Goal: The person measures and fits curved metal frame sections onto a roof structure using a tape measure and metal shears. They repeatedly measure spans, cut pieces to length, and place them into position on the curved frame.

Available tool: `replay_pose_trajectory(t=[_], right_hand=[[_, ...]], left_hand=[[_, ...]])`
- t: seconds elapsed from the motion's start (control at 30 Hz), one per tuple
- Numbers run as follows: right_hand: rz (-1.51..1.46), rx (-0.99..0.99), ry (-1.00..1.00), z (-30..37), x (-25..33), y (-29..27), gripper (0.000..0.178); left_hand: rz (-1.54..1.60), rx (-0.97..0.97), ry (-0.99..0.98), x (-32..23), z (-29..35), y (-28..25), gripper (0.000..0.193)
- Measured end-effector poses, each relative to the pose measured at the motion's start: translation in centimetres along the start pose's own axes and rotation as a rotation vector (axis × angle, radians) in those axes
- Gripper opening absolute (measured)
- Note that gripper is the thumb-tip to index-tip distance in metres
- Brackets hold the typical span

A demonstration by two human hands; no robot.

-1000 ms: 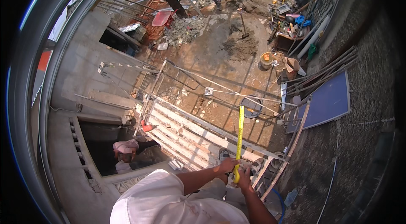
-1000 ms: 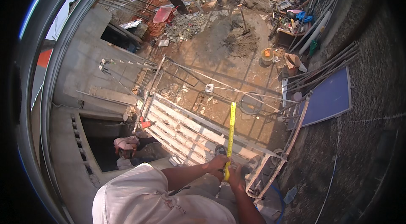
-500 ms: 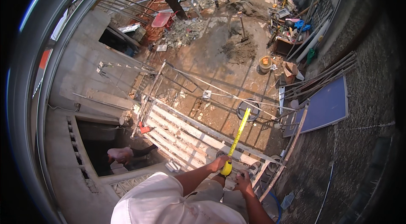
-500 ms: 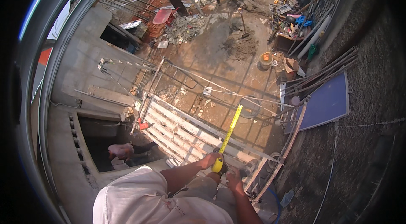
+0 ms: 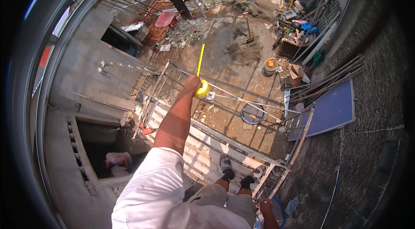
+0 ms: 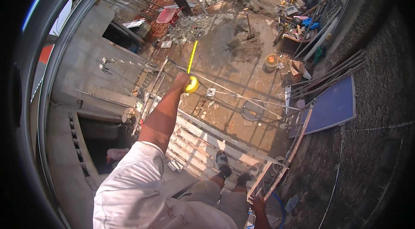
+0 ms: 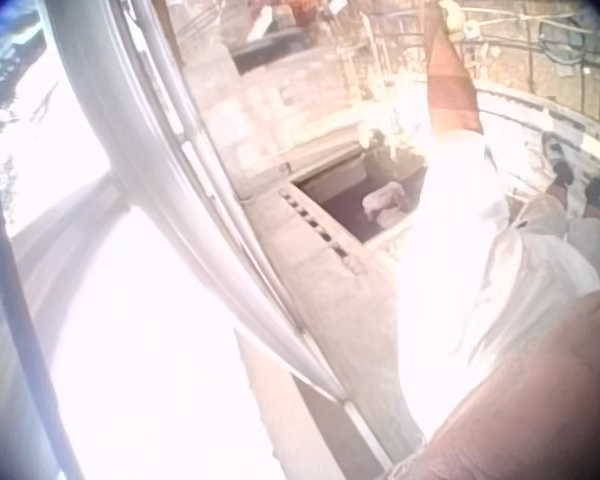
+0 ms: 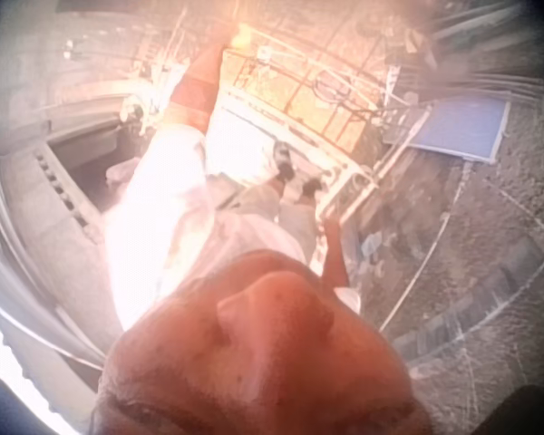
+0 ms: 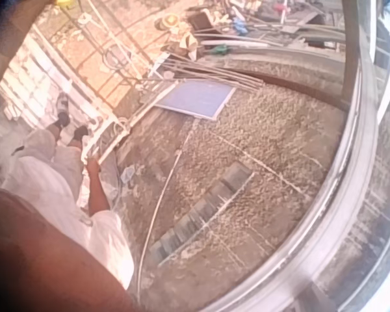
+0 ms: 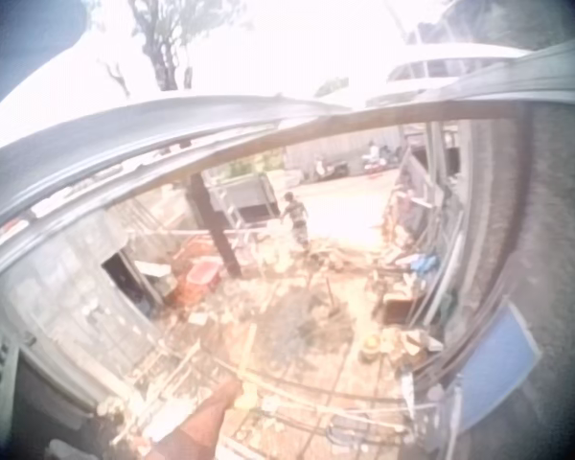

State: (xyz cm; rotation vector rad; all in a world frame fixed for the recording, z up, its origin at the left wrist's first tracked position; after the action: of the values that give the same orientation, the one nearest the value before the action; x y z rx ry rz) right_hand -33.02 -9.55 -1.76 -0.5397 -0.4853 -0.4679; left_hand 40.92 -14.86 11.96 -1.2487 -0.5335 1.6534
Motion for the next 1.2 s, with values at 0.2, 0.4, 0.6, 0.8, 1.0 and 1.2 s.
replay_pose_trajectory(t=[0.2,0.4,0.6,0.8,1.0,1.2], right_hand=[[0.066,0.062,0.160,-0.2,-10.3,0.5,0.026],[0.142,0.062,-0.088,0.1,-3.9,1.2,0.035],[0.014,0.067,0.090,-0.7,-2.5,2.1,0.036],[-0.221,0.062,0.272,1.6,0.8,0.3,0.027],[-0.233,0.083,0.113,-1.1,-8.6,-0.4,0.018],[-0.066,0.011,-0.008,-2.4,-11.7,0.9,0.018]], left_hand=[[-0.317,-0.153,0.121,-6.4,-7.0,-11.1,0.031],[-0.812,-0.208,0.417,-9.0,-8.2,-13.8,0.028],[-0.492,-0.116,0.236,-7.2,-9.4,-11.5,0.035],[-0.385,-0.062,0.206,-6.3,-10.7,-9.9,0.036],[-0.567,-0.102,0.315,-4.6,-10.2,-12.9,0.032],[-0.483,-0.100,0.181,-10.9,-4.0,-13.5,0.032]])
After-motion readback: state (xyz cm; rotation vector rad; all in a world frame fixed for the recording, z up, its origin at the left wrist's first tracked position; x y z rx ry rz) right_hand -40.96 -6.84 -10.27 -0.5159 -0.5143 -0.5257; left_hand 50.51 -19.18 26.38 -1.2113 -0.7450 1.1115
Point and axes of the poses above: each hand's wrist, its own z-axis away from the middle knuckle, its own y-axis out of the palm, x = y × z, the point moved 2 cm from there along -z, towards the middle knuckle
